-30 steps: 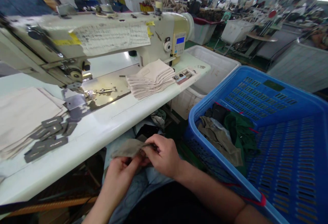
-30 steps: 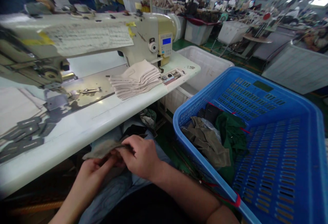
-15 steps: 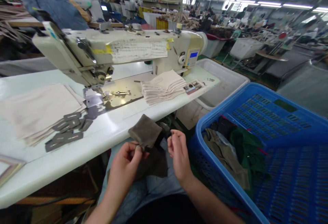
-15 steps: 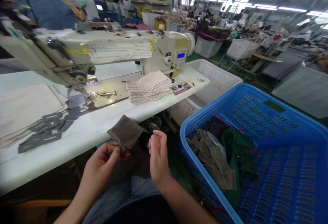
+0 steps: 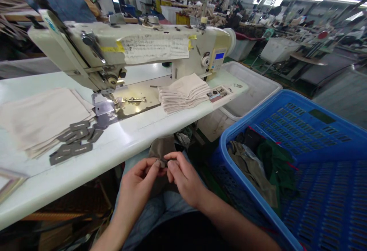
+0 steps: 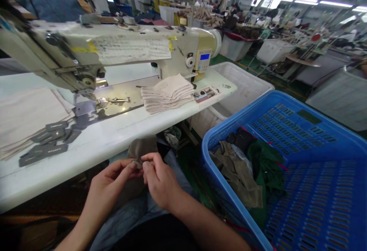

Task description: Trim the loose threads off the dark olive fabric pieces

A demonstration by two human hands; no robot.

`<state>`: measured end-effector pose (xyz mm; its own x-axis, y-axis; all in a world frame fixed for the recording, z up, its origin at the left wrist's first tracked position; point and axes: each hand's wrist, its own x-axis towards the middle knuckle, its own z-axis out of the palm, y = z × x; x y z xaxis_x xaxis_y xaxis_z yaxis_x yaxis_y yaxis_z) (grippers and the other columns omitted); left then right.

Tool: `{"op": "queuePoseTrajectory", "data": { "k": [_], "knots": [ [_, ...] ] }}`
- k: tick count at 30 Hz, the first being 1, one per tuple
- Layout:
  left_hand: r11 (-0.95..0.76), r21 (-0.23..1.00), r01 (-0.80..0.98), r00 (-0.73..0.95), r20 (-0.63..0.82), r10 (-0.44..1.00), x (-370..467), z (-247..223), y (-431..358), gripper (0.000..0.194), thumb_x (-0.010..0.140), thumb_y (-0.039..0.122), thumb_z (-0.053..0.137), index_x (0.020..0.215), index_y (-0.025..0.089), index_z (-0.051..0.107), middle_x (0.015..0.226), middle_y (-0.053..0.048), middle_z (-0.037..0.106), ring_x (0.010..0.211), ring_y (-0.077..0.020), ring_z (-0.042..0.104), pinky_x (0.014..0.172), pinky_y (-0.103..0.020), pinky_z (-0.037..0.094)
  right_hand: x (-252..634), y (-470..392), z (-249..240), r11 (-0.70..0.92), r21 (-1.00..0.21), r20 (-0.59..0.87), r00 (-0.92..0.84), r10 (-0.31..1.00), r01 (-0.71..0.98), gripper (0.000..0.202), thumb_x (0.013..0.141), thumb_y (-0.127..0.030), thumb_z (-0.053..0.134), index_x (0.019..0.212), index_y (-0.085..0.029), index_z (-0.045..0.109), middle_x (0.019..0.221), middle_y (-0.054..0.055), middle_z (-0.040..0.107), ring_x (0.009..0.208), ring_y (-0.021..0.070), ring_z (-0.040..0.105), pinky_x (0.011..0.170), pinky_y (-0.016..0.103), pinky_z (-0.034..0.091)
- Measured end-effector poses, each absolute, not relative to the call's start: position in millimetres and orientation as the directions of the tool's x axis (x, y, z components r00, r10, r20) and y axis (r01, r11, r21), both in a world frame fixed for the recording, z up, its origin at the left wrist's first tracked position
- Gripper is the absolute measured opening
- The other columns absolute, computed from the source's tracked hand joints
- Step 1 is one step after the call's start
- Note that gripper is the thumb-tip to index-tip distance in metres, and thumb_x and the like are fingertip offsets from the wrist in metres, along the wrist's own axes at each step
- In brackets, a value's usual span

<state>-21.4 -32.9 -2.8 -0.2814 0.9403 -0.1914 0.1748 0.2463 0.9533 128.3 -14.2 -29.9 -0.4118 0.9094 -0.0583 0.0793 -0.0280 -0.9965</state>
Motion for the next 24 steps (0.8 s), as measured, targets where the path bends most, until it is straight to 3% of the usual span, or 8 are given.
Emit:
{"op": "queuePoseTrajectory", "data": {
  "k": [10, 17, 24],
  "knots": [
    [0.166, 0.918, 0.359, -0.259, -0.073, 0.963, -18, -5, -32, 0.027, 0.076, 0.047, 0.065, 0.072, 0.022, 0.074, 0.069, -0.003, 0.074, 0.066, -0.0211, 0.068, 0.066, -0.03, 0.051, 130, -10, -29, -0.021, -0.991, -0.072, -0.391, 0.917, 0.133, 0.018, 0.102, -0.032, 0.044, 0.115, -0.022, 0.052, 0.07, -0.005, 0.055, 0.069, 0.0153, 0.056, 0.069, 0.029, 0.042],
    [0.082, 0.874, 0.48, -0.214, 0.026, 0.977, -17, -10, -34, 0.028, 0.084, 0.047, 0.059, 0.077, 0.023, 0.072, 0.076, -0.003, 0.076, 0.072, -0.0217, 0.07, 0.069, -0.031, 0.052, 126, -12, -32, -0.101, -0.995, -0.092, -0.373, 0.923, -0.004, 0.021, 0.102, -0.035, 0.044, 0.113, -0.02, 0.053, 0.067, -0.006, 0.051, 0.062, 0.0133, 0.05, 0.059, 0.026, 0.037],
    [-0.195, 0.7, 0.687, -0.104, 0.36, 0.927, -17, -24, -40, 0.017, 0.087, 0.035, 0.06, 0.087, 0.023, 0.071, 0.099, -0.008, 0.078, 0.092, -0.0231, 0.073, 0.09, -0.033, 0.056, 121, -11, -31, -0.262, -0.954, -0.206, -0.316, 0.926, -0.146, 0.023, 0.091, -0.038, 0.058, 0.103, -0.02, 0.051, 0.06, -0.008, 0.05, 0.055, 0.0116, 0.047, 0.053, 0.024, 0.035]
  ]
}}
